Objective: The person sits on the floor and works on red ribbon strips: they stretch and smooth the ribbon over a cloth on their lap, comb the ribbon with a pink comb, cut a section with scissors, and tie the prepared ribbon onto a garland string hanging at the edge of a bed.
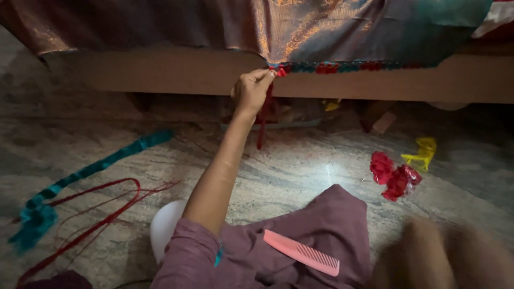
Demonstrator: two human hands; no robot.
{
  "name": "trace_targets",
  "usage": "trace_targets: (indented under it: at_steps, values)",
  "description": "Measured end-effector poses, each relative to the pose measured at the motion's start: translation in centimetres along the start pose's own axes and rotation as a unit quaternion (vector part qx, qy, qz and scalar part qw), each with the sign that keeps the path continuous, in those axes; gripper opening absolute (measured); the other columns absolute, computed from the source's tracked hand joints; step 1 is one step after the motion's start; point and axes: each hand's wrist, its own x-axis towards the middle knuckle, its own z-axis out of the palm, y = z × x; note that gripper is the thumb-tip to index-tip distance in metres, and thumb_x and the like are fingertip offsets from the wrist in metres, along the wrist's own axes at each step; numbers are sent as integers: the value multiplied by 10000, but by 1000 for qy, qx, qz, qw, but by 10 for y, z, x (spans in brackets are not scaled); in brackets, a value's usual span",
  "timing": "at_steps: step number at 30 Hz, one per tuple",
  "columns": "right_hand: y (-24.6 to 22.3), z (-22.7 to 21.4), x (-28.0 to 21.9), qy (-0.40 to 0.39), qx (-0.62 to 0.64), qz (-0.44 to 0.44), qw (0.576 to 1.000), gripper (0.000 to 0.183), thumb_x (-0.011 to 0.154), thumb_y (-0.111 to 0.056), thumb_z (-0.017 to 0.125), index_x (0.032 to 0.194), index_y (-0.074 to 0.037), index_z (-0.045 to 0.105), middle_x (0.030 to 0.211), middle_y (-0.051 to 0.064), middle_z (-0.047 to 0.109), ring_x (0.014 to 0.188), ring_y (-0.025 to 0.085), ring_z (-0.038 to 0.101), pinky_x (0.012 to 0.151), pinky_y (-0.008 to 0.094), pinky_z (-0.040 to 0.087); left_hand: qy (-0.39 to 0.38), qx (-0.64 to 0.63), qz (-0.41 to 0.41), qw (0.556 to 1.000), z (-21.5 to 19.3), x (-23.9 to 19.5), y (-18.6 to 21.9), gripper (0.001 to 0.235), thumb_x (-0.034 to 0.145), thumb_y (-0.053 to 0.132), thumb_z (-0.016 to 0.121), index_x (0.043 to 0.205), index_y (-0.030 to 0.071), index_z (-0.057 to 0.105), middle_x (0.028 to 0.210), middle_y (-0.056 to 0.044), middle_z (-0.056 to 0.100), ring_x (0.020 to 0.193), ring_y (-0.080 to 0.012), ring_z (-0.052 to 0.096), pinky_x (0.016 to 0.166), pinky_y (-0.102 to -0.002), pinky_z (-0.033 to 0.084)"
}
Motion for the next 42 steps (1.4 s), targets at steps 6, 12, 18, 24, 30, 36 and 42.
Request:
trace_targets:
  at_steps: [6,12,18,24,30,36,42]
  values:
    - [121,-22,195,96,-32,217,971,148,966,-192,710,1028,-57,720,800,21,631,634,116,513,542,293,422,-20,-60,32,997,-5,6,-1,273,917,343,704,988,106,817,951,-21,808,838,-130,753,739,-291,535]
    - [199,-51,231,57,-358,97,927,210,977,-206,748,1108,-43,763,965,53,769,864,160,721,759,337,572,-114,-172,-29,978,-7,19,-14,239,923,233,717,1008,41,831,855,23,791,787,-43,653,707,-233,514]
    - [231,-60,249,65,-432,56,898,107,879,-112,803,972,-61,803,956,113,760,820,193,732,744,358,583,-132,-209,5,969,-4,25,-32,215,955,174,728,941,-23,813,788,47,707,737,-29,583,651,-241,489]
    - [234,-61,255,37,-475,13,879,85,878,-49,776,941,-75,827,878,104,768,769,204,719,704,376,576,-124,-170,-33,977,-10,19,-14,224,932,231,714,966,43,830,733,22,740,651,-24,613,582,-232,488]
    - [231,-87,278,-86,-593,-49,799,138,1003,-129,741,892,-126,822,831,64,768,702,161,675,753,365,559,-8,93,19,995,3,9,-6,199,906,306,723,944,148,838,811,-68,790,793,-210,713,1013,-477,288]
    - [239,-62,338,-161,-610,-314,710,55,806,-121,752,851,-110,783,863,42,731,887,232,662,857,356,521,98,51,145,983,32,-1,-52,183,981,321,647,1026,203,778,1179,-43,749,1178,-282,609,1119,-538,388]
    - [247,-16,368,-375,-747,-21,549,367,1043,-248,663,704,-132,738,671,33,714,682,190,693,1181,388,376,198,180,32,963,23,-14,-8,161,806,307,738,835,178,830,1043,-56,742,1135,-314,595,998,-540,272]
